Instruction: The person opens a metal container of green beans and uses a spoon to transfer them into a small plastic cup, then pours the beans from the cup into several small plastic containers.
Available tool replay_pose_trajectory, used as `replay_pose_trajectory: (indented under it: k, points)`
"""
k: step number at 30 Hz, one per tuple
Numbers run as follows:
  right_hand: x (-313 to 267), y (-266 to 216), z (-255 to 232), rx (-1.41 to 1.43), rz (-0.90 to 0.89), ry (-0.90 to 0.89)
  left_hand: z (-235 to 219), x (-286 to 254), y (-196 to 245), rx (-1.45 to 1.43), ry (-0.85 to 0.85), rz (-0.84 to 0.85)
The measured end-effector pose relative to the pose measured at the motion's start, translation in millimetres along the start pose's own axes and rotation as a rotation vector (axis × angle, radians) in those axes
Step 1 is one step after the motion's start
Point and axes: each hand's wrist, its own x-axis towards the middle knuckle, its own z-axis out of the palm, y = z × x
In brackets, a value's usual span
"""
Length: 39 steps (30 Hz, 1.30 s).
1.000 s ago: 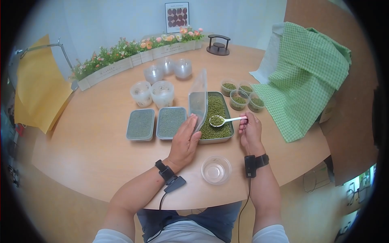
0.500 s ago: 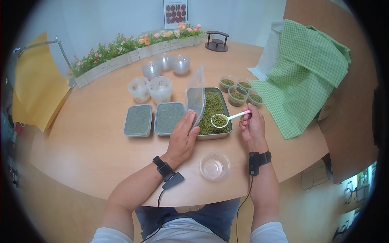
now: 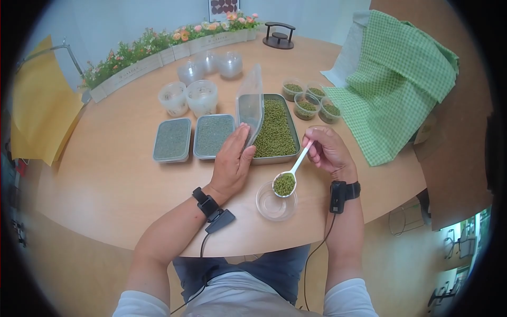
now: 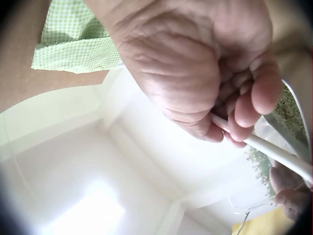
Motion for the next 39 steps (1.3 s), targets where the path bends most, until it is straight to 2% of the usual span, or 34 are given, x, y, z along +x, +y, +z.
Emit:
replay_pose_trajectory:
  k: [1,7,14,17,19,20,22,23,25,29,31,32,33,35,39]
  points:
    - [-3,-3,3,-0.06,0.03,-0.078,0,0,0,0.004,-0.002,0.002]
    - [-8,-4,7,-0.241,0.092,-0.204,1,0,-1,-0.004,0.0,0.005]
    - [-7,-3,-2,-0.087,-0.017,-0.158,1,-1,-2,-0.009,0.005,0.001]
    - [-2,-1,-11,0.006,-0.084,-0.118,1,0,-1,-0.011,0.016,0.011]
    - [5,3,-13,0.118,-0.237,0.063,0,0,2,-0.003,0.011,-0.005]
    - [8,3,-11,0.118,-0.242,0.059,-1,0,2,0.0,0.014,0.0]
    - [13,7,-3,-0.037,-0.321,0.3,-1,0,2,-0.015,0.008,-0.011]
    - [15,10,0,-0.035,-0.326,0.299,0,0,2,-0.014,0.008,-0.007]
    - [19,17,6,-0.278,-0.397,0.448,0,0,2,-0.023,0.01,-0.015]
    - [25,30,9,-0.423,-0.433,0.464,0,-1,1,0.002,0.011,-0.007]
    - [25,31,10,-0.509,-0.407,0.381,0,0,1,-0.017,0.01,-0.008]
    - [26,35,9,-0.43,-0.347,0.34,0,0,0,-0.017,0.011,-0.006]
    - [26,35,9,-0.429,-0.348,0.341,0,-1,0,-0.015,0.012,-0.008]
    - [24,34,9,-0.289,-0.229,0.386,0,-1,0,-0.015,0.013,-0.006]
    - [27,35,5,-0.187,-0.203,0.488,0,-1,1,-0.013,0.011,-0.008]
